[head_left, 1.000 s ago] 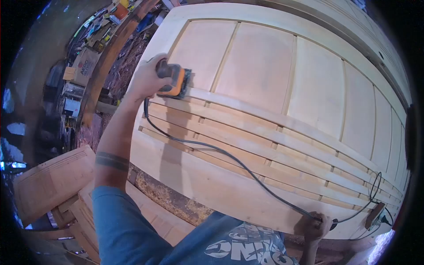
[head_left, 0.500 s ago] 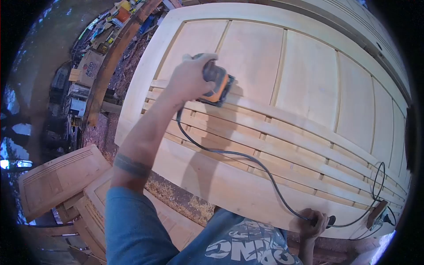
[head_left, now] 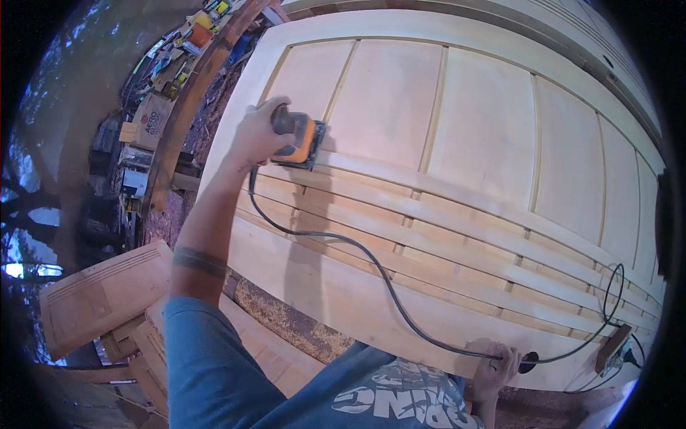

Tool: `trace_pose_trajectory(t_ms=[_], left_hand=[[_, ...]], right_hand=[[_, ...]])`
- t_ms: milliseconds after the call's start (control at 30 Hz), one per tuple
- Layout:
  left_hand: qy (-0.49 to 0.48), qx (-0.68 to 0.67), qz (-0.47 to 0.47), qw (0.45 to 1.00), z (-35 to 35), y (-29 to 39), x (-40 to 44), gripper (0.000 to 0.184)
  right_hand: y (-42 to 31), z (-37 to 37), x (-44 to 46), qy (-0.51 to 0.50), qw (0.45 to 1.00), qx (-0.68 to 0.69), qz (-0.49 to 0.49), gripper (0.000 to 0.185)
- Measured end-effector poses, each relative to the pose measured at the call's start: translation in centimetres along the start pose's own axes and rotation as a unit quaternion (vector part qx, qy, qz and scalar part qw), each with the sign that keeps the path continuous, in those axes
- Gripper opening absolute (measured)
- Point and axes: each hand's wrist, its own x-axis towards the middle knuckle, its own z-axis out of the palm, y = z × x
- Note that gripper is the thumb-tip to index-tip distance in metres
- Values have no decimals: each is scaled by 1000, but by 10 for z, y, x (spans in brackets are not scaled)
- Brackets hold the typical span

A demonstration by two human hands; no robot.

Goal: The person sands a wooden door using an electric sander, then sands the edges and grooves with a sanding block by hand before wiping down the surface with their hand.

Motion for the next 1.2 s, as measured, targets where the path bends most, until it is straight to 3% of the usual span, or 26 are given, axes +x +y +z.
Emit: trace_pose_trajectory(t_ms=[133, 267, 367, 567, 667, 767, 967, 1067, 1200], left_hand=[[13, -16, 86, 996, 22, 63, -3, 69], [-40, -14, 31, 999, 18, 109, -10, 69], [11, -30, 100, 994, 22, 60, 0, 68], [-57, -60, -103, 991, -22, -35, 9, 72], [-10, 12, 13, 1000, -26, -93, 16, 73], [-11, 29, -5, 999, -29, -123, 15, 74], [5, 7, 35, 999, -33, -144, 7, 73], [-25, -42, -53, 997, -37, -127, 7, 72], [-16, -28, -39, 999, -39, -129, 10, 70]], right_hand=[[-2, -3, 4, -7, 1000, 13, -1, 13], [-7, -11, 4, -45, 998, 20, 44, 11], [-3, -8, 4, -34, 999, -14, 17, 14], [0, 3, 6, 6, 996, -38, -76, 25], [-15, 2, 19, 1, 997, -4, -83, 27], [-3, 4, 13, -20, 994, -28, -102, 28], [-3, 8, 9, -17, 995, -49, -84, 28], [0, 5, 8, -27, 995, -46, -88, 27], [-5, 4, 8, -33, 994, -44, -98, 25]])
